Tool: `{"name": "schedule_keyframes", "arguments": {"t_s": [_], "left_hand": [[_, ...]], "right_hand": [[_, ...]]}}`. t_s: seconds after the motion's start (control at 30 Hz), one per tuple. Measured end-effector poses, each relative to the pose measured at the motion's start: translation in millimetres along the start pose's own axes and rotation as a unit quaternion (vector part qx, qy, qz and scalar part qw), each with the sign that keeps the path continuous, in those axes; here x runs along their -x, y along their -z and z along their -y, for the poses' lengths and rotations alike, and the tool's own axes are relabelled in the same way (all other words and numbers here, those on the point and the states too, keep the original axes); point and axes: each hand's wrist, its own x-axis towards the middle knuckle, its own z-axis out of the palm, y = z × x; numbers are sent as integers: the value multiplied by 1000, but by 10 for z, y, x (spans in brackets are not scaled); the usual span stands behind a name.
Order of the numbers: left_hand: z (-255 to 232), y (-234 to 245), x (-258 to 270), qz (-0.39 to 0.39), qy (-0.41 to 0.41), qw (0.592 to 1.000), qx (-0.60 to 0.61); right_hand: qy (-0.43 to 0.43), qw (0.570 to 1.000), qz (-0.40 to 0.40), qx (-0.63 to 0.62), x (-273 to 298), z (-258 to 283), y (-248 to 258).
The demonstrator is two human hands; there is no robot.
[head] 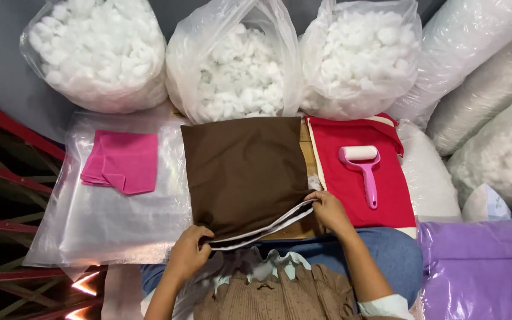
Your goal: Stuffing a pillowcase with fiberfill, smoothing it out, and cleaning the exterior with a lint roller.
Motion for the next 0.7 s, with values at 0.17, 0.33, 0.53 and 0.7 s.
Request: {"name": "schedule_keyframes", "arguments": {"t_s": [0.17,0.33,0.53,0.7], "left_hand": [[-846,-382,27,-214,-99,960,-149],[-715,-916,-488,-159,-129,952,-225],[-798,-865,-968,-89,-61,960,-258],[-756,-1069,-1277,-261,-90,918,-283]], "right_hand": [[127,972,-148,127,552,768,-534],[190,938,-114,267,335,586,-1156],[187,925,-158,291,-165,655,-1079],[186,917,-228,270,-364,976,-1180]]}}
